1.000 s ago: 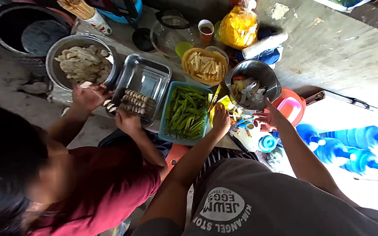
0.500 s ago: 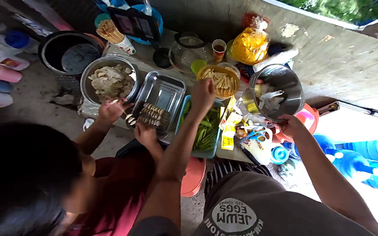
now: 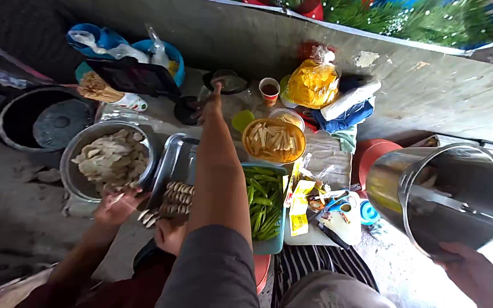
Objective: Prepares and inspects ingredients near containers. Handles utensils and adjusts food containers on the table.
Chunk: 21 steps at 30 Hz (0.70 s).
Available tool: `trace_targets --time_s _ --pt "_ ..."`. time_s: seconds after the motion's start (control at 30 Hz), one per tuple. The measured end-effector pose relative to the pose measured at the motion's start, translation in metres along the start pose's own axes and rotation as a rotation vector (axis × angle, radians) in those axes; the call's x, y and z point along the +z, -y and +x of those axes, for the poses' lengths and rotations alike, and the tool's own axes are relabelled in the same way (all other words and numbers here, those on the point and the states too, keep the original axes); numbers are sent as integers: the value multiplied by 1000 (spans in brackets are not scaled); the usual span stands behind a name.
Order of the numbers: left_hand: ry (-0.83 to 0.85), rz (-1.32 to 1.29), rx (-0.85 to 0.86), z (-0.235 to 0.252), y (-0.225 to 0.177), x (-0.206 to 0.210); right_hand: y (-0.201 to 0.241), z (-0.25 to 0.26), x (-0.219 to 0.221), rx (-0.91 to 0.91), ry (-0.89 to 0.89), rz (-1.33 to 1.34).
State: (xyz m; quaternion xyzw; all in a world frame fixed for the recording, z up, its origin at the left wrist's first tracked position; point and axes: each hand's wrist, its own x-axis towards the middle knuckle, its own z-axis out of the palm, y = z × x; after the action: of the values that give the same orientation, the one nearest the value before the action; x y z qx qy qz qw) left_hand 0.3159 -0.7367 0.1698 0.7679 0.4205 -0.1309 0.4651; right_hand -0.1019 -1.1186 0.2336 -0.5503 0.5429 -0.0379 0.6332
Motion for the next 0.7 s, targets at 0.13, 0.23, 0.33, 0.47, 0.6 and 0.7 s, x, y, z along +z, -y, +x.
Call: trace_targets --time_s 0.13,0.23,0.33,0.47,0.6,0.7 --pt "-175 61 68 113 57 29 -21 8 -26 56 -62 70" --pt "-187 151 44 136 60 19 -26 8 -29 72 -76 84" --pt "-168 82 105 141 65 13 -30 11 -28 71 -43 108" --pt "-19 -27 184 130 65 1 -30 16 -12 83 -52 126" --pt "23 -335 150 140 72 4 -29 19 3 121 -55 138" --pt "3 -433 180 142 82 8 -28 20 7 123 -45 129"
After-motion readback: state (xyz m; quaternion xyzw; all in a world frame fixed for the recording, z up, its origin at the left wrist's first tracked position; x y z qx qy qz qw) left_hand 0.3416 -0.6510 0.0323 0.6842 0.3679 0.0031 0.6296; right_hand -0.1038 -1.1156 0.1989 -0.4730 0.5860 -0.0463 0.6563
